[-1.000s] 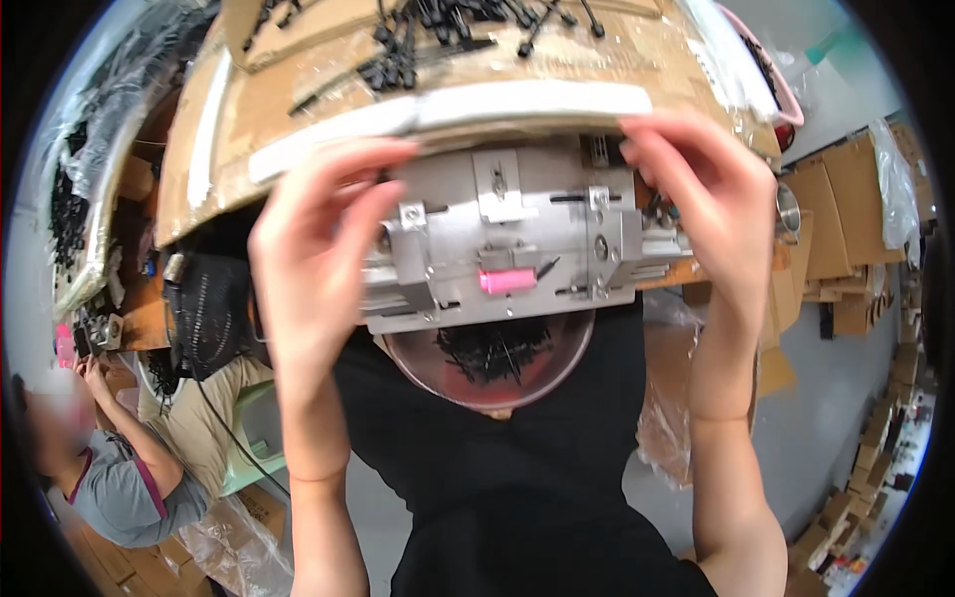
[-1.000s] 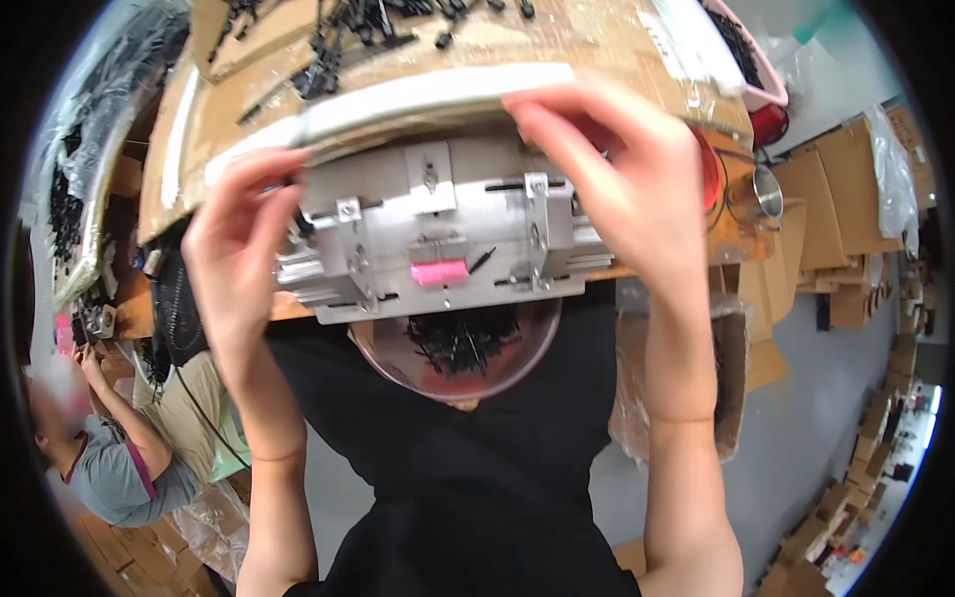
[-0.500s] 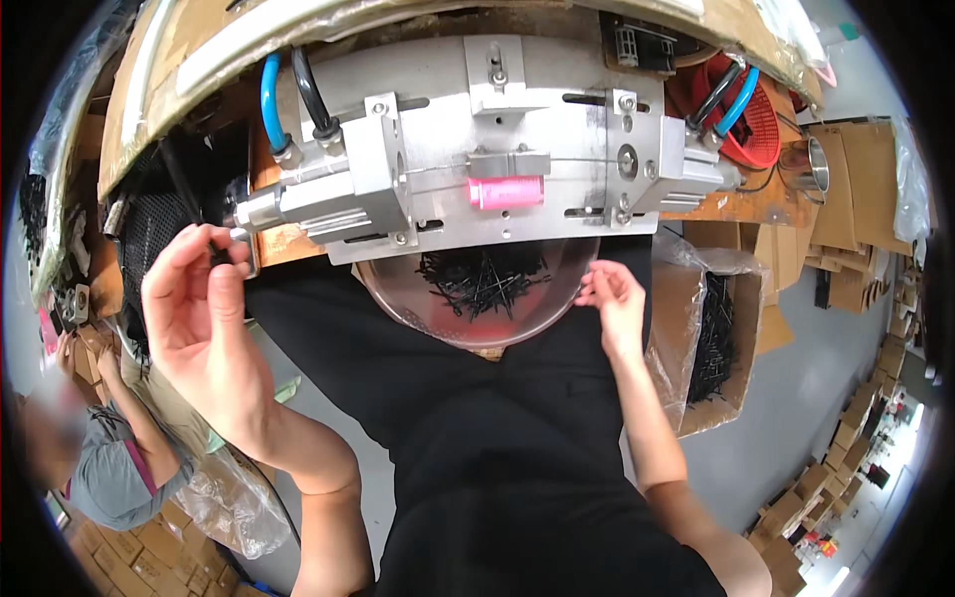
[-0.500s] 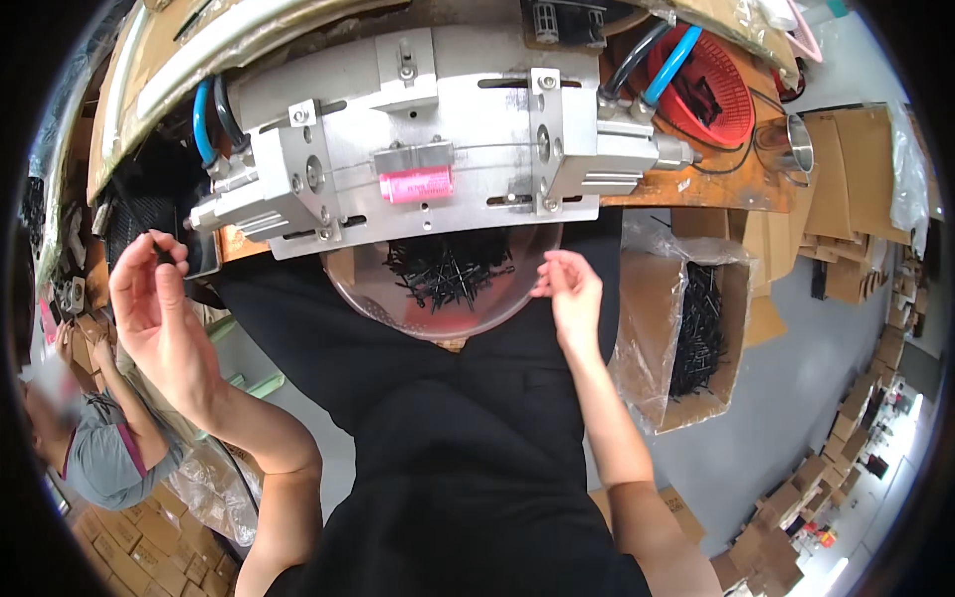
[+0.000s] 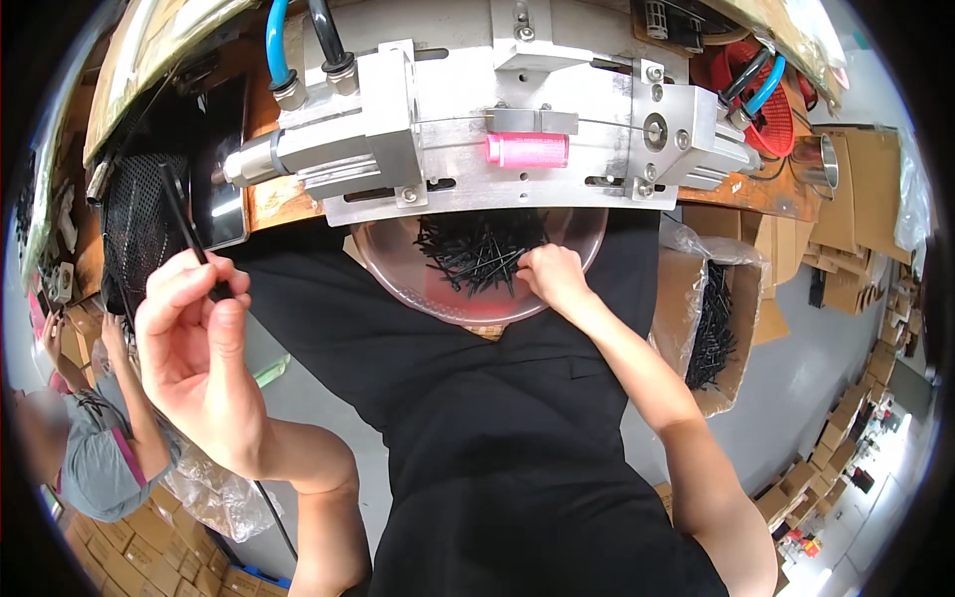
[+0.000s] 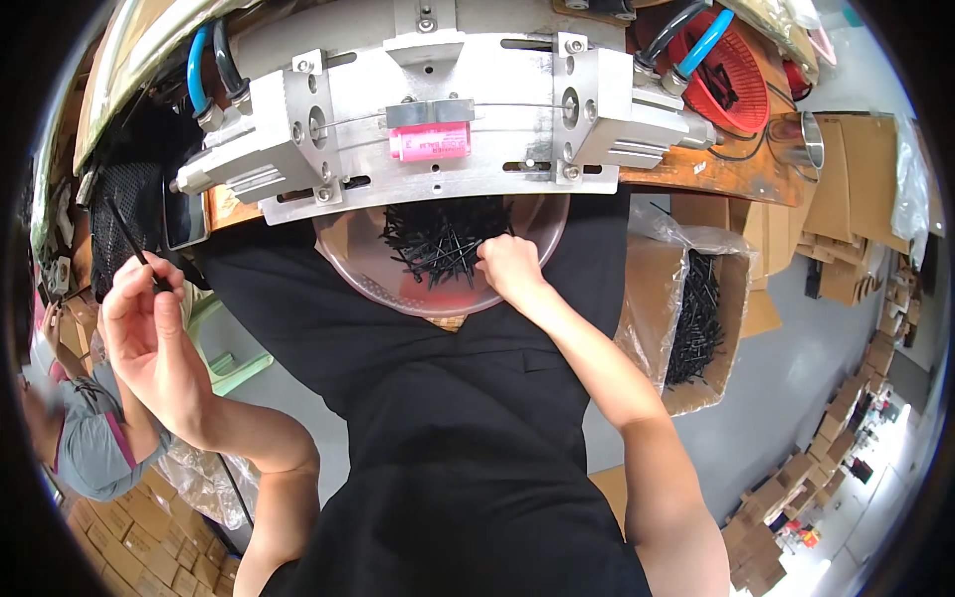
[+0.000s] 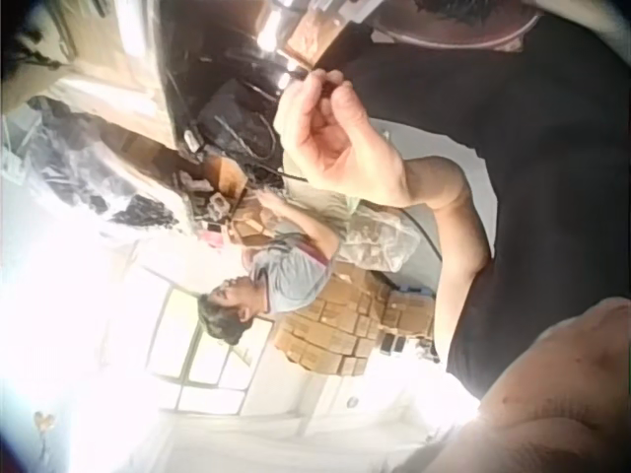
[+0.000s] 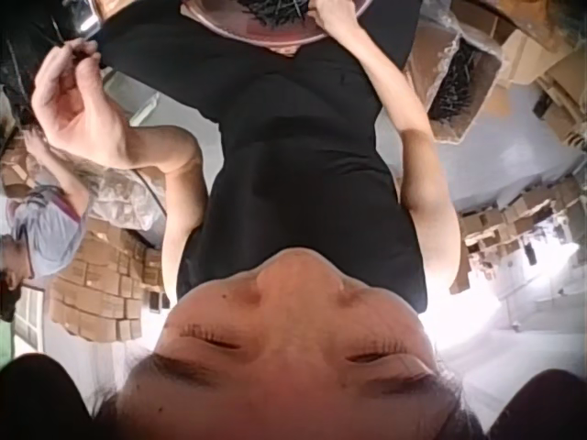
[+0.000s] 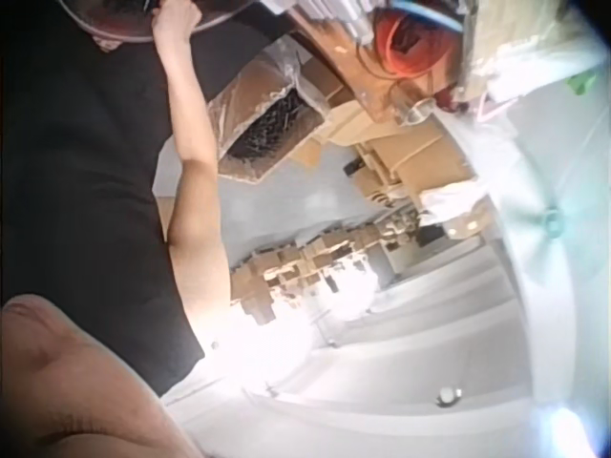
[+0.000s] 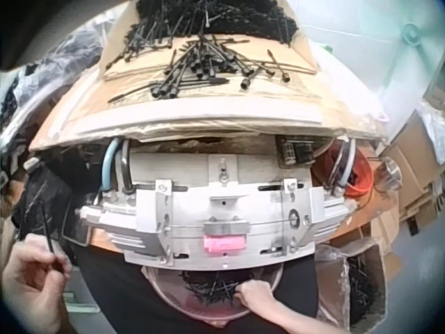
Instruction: The person repeatedly picks up black plastic cable ties from a cardboard box and inserts them into a pneumatic crimping machine. They operate the machine to crimp the ties and then place the finished items into a clear plastic bowl below. The process is continuous and repetitive throughout the clip.
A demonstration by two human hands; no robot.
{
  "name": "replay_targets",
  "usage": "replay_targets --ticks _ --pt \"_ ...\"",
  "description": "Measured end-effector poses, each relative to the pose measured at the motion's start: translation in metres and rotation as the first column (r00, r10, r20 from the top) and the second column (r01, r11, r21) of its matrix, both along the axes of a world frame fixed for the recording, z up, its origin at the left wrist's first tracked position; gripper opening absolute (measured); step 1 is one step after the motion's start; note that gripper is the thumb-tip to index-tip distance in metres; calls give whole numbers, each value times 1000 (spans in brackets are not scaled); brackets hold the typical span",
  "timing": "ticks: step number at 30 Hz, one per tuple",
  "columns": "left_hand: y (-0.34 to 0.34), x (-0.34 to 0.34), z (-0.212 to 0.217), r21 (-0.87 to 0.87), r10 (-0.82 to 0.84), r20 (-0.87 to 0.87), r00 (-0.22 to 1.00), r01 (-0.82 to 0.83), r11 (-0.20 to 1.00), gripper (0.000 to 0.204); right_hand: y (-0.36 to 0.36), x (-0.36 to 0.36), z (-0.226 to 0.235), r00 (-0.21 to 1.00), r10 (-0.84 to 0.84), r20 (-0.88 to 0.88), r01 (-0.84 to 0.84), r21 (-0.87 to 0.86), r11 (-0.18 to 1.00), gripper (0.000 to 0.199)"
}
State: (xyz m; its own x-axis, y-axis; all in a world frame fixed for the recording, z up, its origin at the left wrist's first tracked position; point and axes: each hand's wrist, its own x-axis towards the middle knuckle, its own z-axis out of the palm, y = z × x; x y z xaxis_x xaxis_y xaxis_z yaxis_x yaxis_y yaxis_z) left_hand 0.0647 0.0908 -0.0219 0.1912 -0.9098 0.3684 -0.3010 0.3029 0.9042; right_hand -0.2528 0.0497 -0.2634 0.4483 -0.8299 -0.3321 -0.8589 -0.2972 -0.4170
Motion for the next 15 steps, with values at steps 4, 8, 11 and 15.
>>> replay_targets --ticks 4,8,11,15 --pt "-3 -10 -9 41 13 -39 999 -12 999 25 5 13 -16 993 50 -103 -59 -79 995 15" --pt "0 -14 -6 63 28 -105 994 -22 998 24 4 16 -22 990 110 -93 -119 -105 987 9" --pt "2 -12 -6 68 35 -94 995 -29 997 23 2 6 -1 988 139 -63 -148 -166 975 6" --pt "-2 -35 -6 104 8 -22 1000 -6 995 24 0 -7 114 973 119 198 -93 -135 986 10"
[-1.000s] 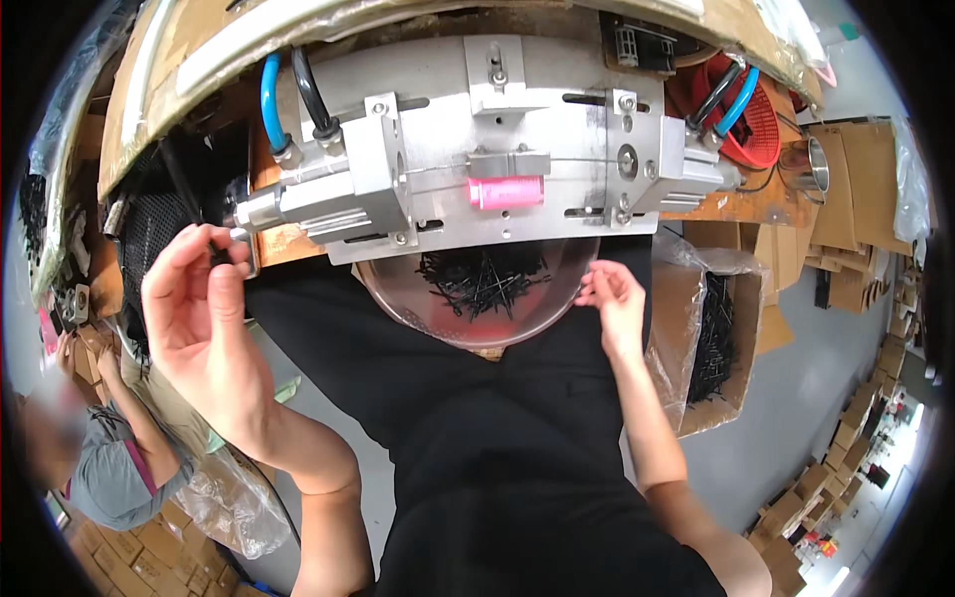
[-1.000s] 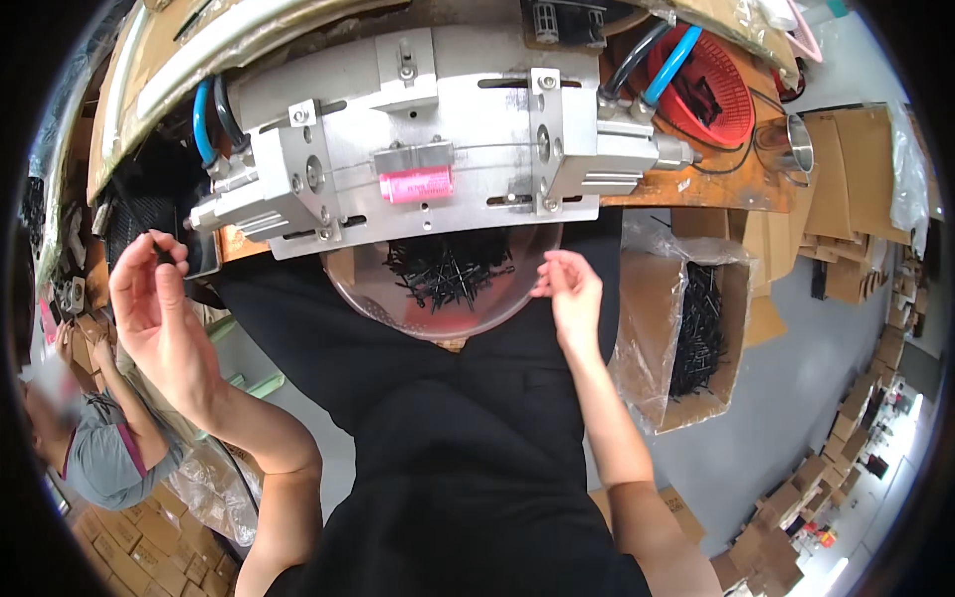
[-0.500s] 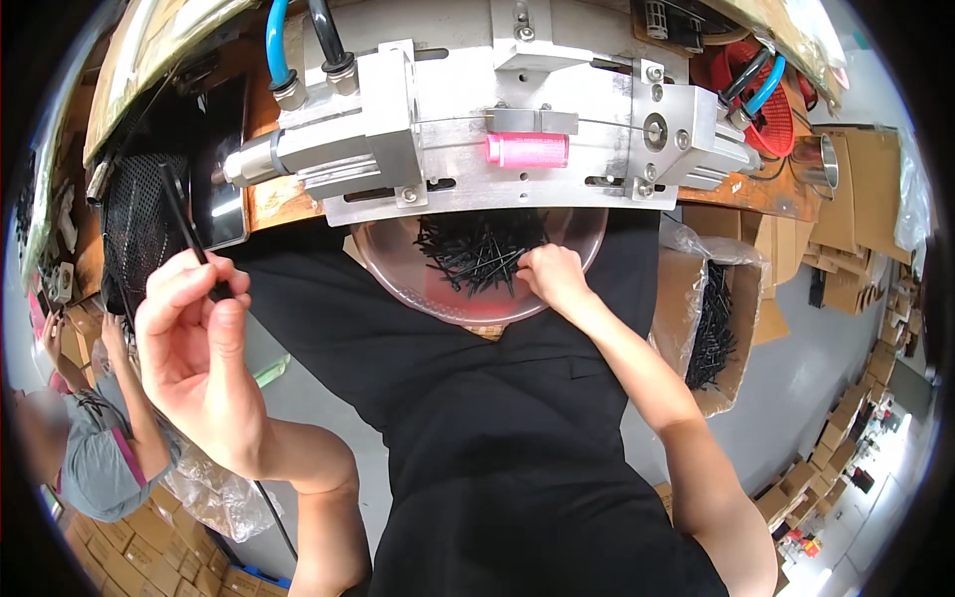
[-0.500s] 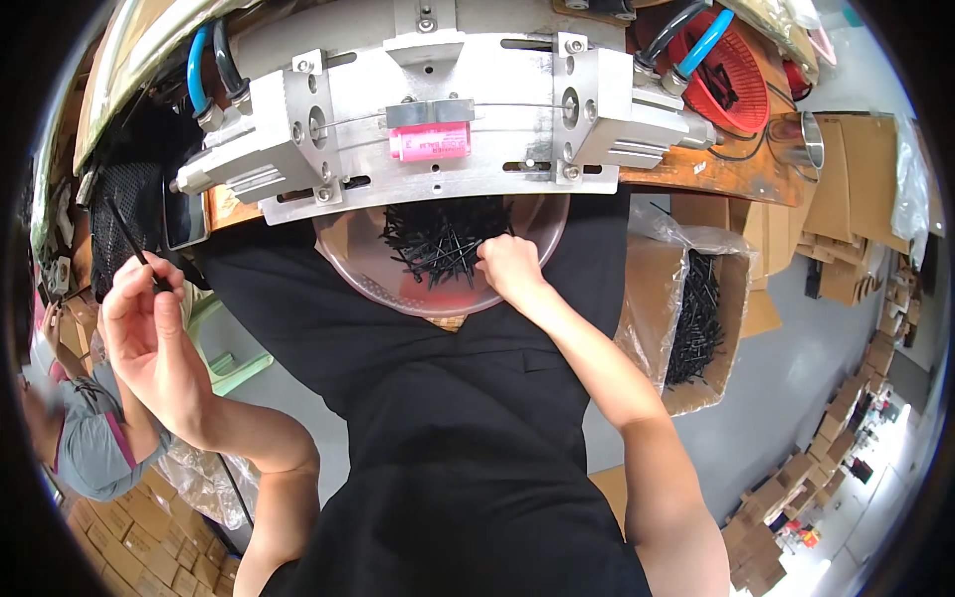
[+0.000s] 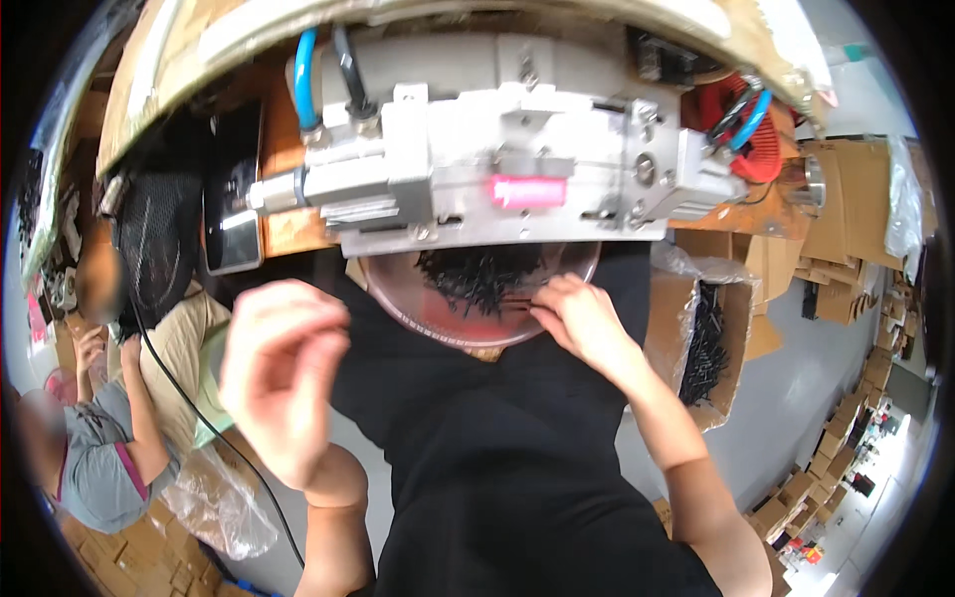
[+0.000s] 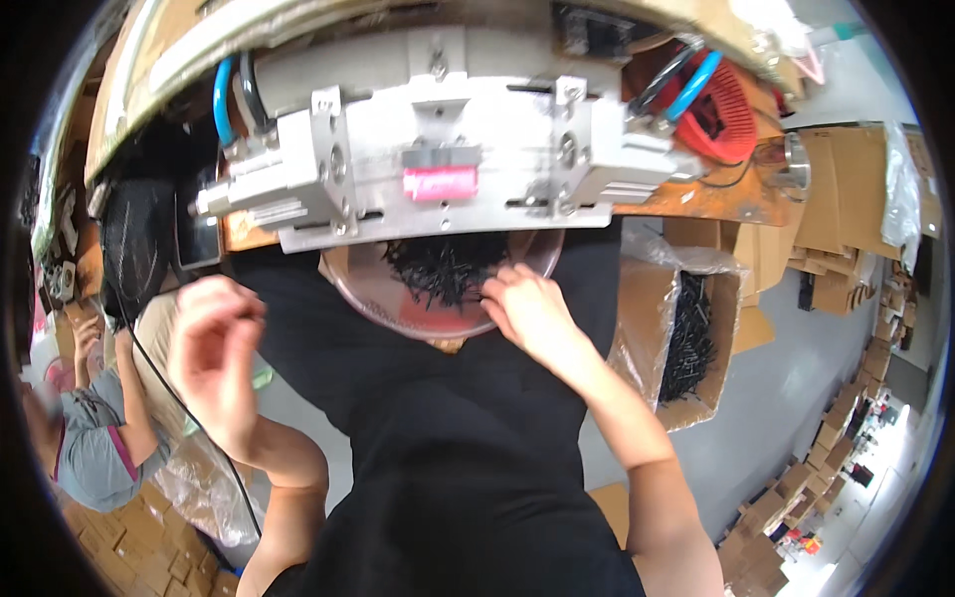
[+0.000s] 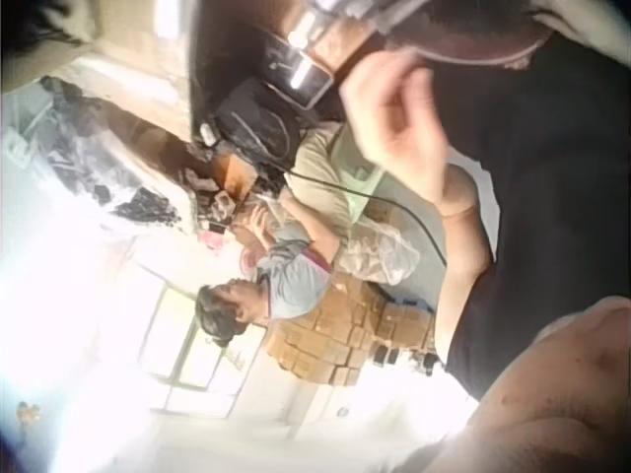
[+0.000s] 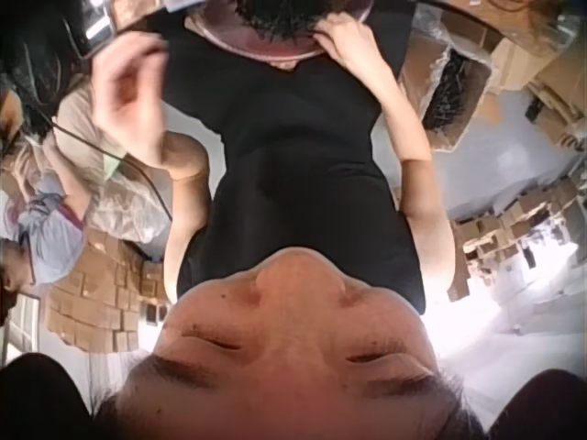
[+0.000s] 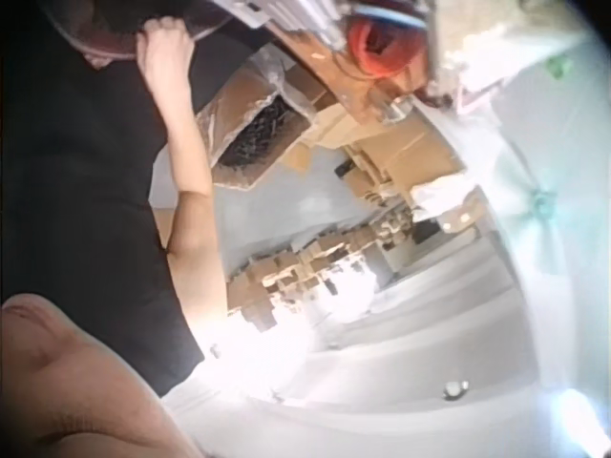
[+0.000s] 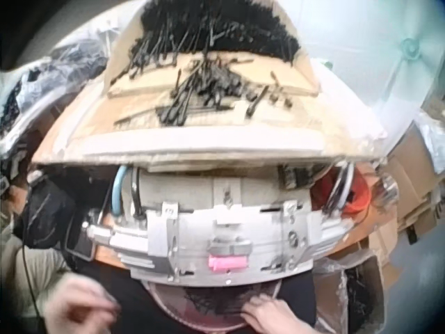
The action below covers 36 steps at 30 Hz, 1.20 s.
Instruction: The person repeatedly picks up black plastic cable ties from a cardboard box and inserts them into a pneumatic crimping machine. They operate the machine to crimp the ties and then place the finished items into a clear plastic bowl below. The process is continuous and repetitive throughout the clip.
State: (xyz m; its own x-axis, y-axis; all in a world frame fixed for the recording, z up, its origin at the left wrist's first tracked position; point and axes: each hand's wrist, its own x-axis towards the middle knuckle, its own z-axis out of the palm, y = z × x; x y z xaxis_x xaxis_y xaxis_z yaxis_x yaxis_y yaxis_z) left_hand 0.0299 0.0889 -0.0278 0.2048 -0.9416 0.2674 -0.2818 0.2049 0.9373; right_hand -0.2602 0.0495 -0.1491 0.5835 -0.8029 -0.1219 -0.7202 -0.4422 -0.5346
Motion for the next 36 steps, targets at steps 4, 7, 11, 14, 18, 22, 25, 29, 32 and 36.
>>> replay_targets --ticks 4,7,11,14,18,22,25,29,32,36 --pt "-18 -53 4 78 -249 -33 968 251 965 26 -5 0 90 864 -270 424 188 226 956 12" --pt "-26 -89 10 59 -293 -116 949 301 952 23 -5 -6 127 340 -517 785 -77 572 817 15" --pt "-37 -121 20 -91 -328 53 943 331 939 33 -17 -5 161 386 -428 817 105 422 900 17" --pt "-53 -124 32 -90 -254 216 943 279 956 49 -59 -39 181 496 -182 849 404 -39 914 12" --pt "-57 -112 25 -68 -221 296 929 251 966 51 -190 -128 237 527 -330 783 818 -360 449 14" --pt "-53 -105 18 -19 -258 282 924 275 961 50 -350 -254 250 719 -577 387 665 -624 409 36" --pt "-61 -88 29 -46 -260 300 918 286 957 42 -375 -237 254 785 -590 188 436 -844 311 33" --pt "-112 -45 70 -250 0 505 863 147 957 25 -303 -95 269 926 -224 303 375 -676 635 23" --pt "-183 -28 95 -250 32 585 811 142 958 19 -270 -17 246 958 233 166 -109 -541 834 18" --pt "-231 -16 102 30 -212 760 614 292 956 11 -271 30 226 907 340 -248 -414 -675 610 20"
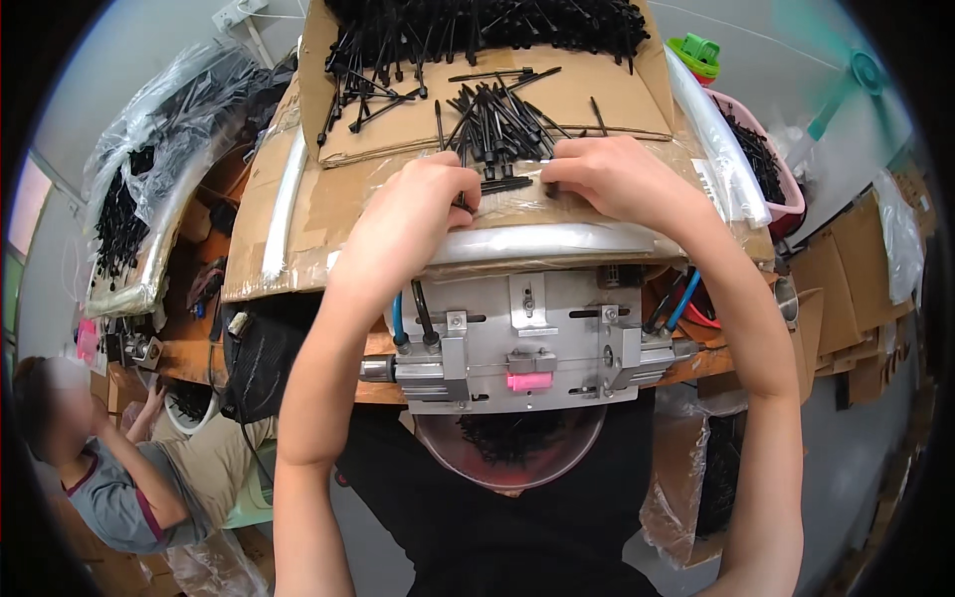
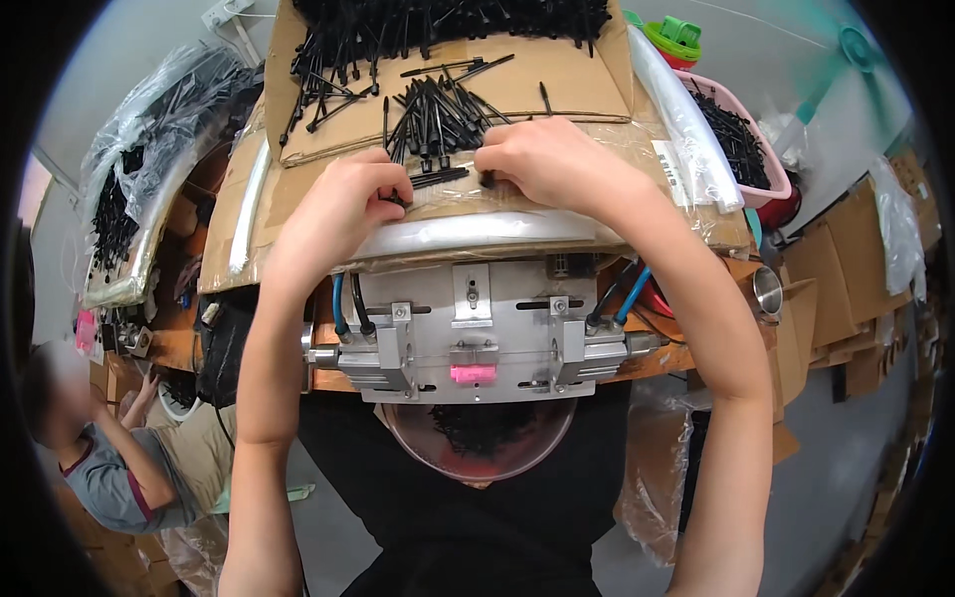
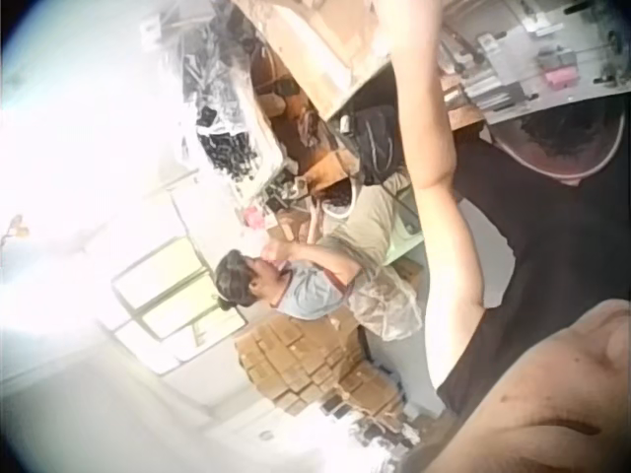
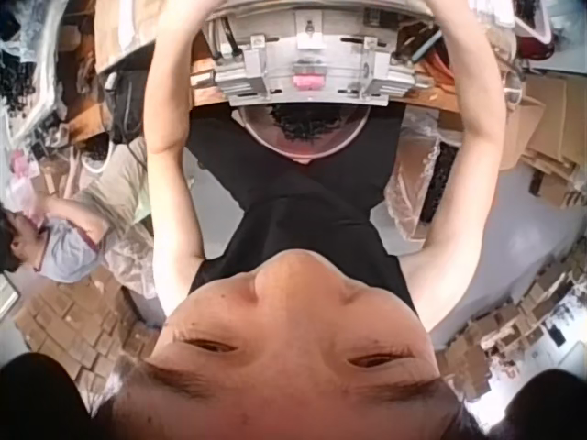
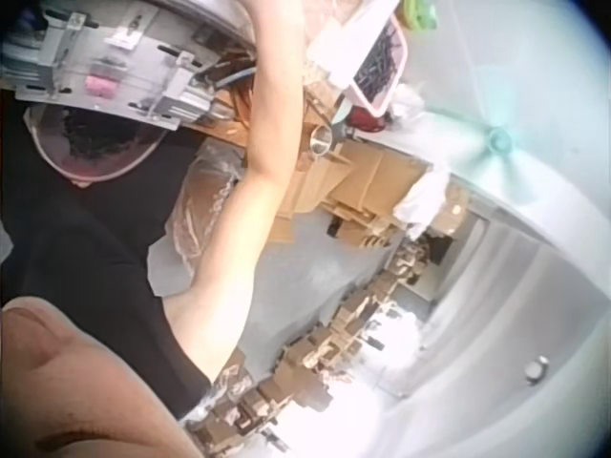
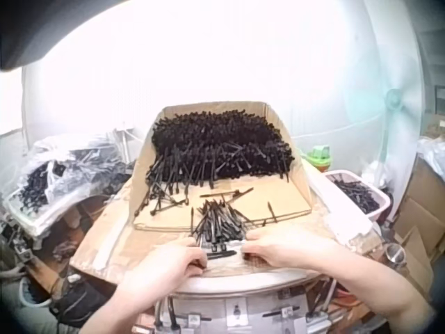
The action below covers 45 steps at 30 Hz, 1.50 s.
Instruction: The person repeatedly picks up black plastic cable ties from a cardboard box and inserts them into a pneumatic crimping machine. They operate the machine to crimp the ties and then place the finished items into a clear plastic bowl below. The process is continuous and repetitive throughout the clip.
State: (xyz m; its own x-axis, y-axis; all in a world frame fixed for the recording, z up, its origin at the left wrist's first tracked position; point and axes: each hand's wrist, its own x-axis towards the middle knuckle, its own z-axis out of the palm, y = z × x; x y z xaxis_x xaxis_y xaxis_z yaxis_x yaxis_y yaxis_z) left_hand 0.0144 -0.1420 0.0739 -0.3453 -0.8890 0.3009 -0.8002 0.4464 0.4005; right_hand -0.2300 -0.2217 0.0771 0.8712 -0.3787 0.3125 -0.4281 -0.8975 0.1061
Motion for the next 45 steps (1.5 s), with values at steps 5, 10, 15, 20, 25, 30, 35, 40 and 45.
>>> replay_targets --ticks 5,10,15,20,25,30,35,40,45 --pt "7 14 4 -188 -142 -75 987 126 974 17 -5 -5 11 904 -156 397 -91 537 839 18" --pt "44 10 -11 -149 -40 -201 979 10 989 19 6 -20 36 501 -407 764 -497 639 587 39" --pt "68 9 -28 -390 61 -350 935 -205 898 22 33 -35 33 103 -587 803 -707 474 524 30" --pt "132 -32 -55 -432 30 -283 959 -156 888 40 69 -95 5 133 -459 879 -834 349 427 40" --pt "197 -84 -111 -90 92 -59 994 -97 991 67 128 -88 -19 75 -428 901 -745 336 576 43" --pt "183 -97 -131 -100 156 137 978 -143 985 70 145 -91 -30 110 -359 927 -706 328 628 42" --pt "181 -98 -119 -23 120 103 987 -118 993 70 170 -82 -30 85 -377 922 -490 368 790 35" --pt "182 -91 -119 -24 86 162 983 -83 996 72 202 -48 -64 268 -434 860 -211 492 845 27" --pt "141 -61 -61 -222 151 -55 987 -159 962 67 238 -8 -125 651 -449 612 65 544 836 55"
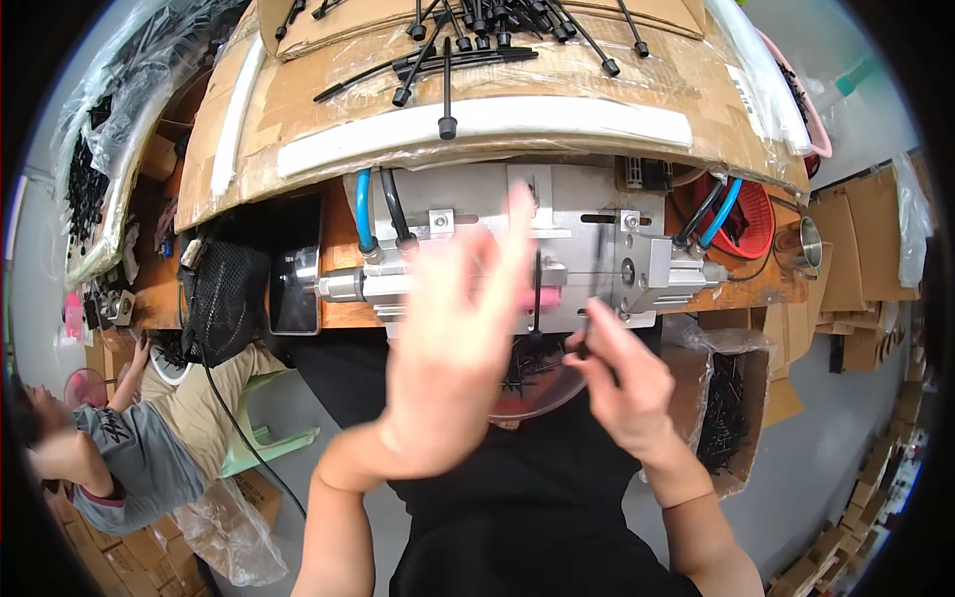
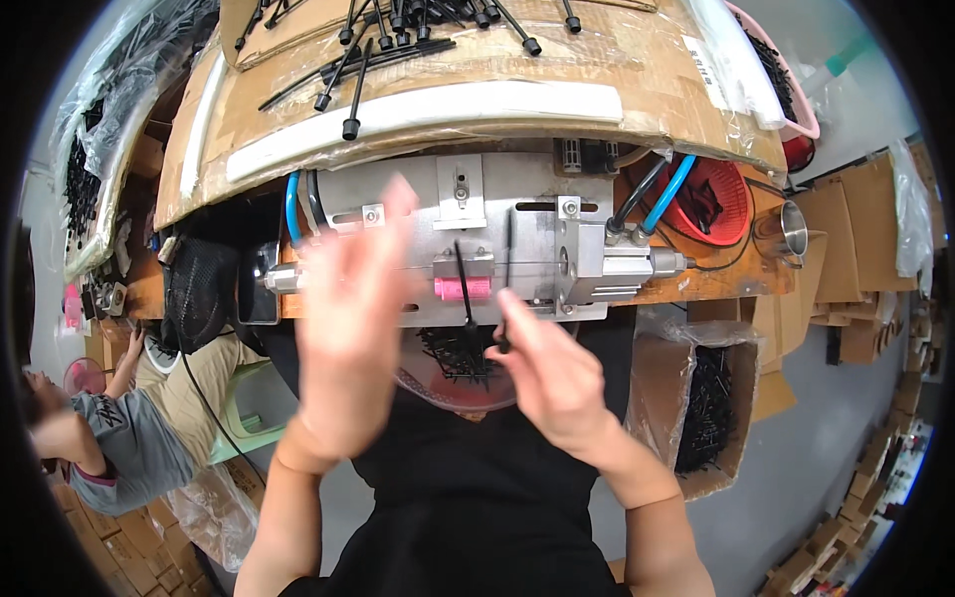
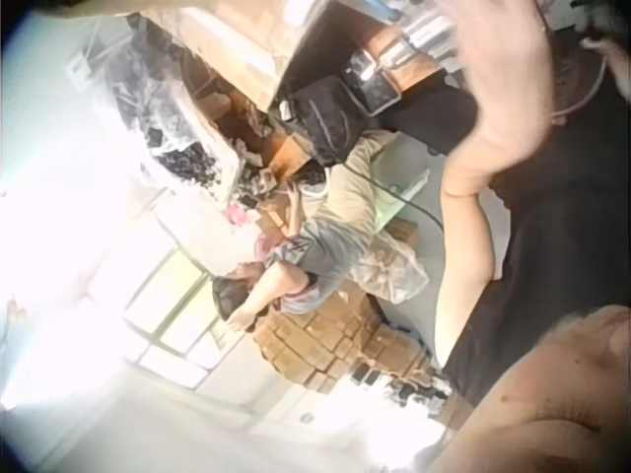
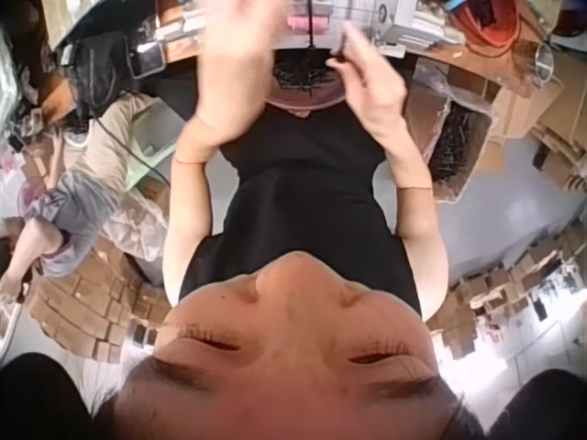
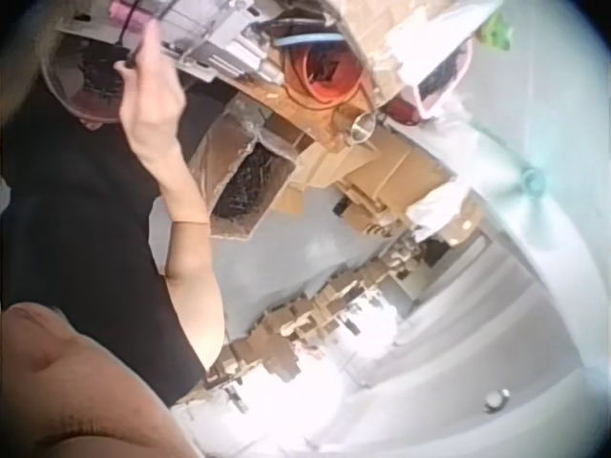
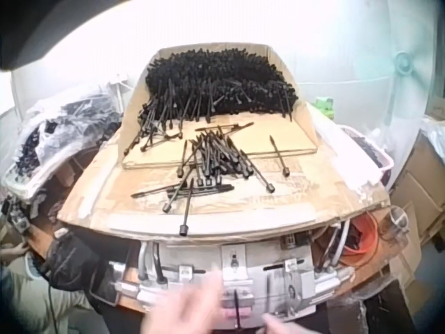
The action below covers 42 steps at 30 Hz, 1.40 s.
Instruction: The person repeatedly picks up black plastic cable ties from a cardboard box and inserts them into a pneumatic crimping machine. They operate the machine to crimp the ties and then place the finished items into a clear plastic bowl below. The process is continuous and repetitive throughout the clip.
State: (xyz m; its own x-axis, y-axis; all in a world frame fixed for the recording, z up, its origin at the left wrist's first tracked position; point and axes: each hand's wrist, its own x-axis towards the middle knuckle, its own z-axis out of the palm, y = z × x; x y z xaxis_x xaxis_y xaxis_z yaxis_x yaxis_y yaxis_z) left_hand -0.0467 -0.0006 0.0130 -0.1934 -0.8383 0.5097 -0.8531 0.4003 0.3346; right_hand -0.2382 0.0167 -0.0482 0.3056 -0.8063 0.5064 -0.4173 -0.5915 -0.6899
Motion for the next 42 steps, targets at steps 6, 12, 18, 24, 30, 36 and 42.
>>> replay_targets --ticks 6,12,18,24,30,36,42 --pt "-75 31 23 -199 26 -32 999 -32 979 27 2 20 -26 992 75 -101 -77 -20 997 66" --pt "-55 23 28 -170 49 -171 984 -78 982 12 -7 14 -20 973 98 -207 -104 -16 994 68" --pt "34 -4 -22 -2 -18 -122 992 18 1000 67 -110 14 83 886 -386 -258 280 -364 888 38" --pt "49 -35 -66 231 -21 18 1000 16 973 71 -206 16 139 745 -222 -629 239 -60 969 19" --pt "41 -40 -67 170 -20 242 970 -22 985 69 -160 -42 136 975 29 222 -80 227 971 24" --pt "4 -2 -20 14 24 109 994 -26 1000 58 -36 -14 41 990 131 42 -127 -89 988 36" --pt "-110 64 23 -80 41 19 999 -39 996 19 9 18 -20 996 -12 -92 4 -84 996 62"
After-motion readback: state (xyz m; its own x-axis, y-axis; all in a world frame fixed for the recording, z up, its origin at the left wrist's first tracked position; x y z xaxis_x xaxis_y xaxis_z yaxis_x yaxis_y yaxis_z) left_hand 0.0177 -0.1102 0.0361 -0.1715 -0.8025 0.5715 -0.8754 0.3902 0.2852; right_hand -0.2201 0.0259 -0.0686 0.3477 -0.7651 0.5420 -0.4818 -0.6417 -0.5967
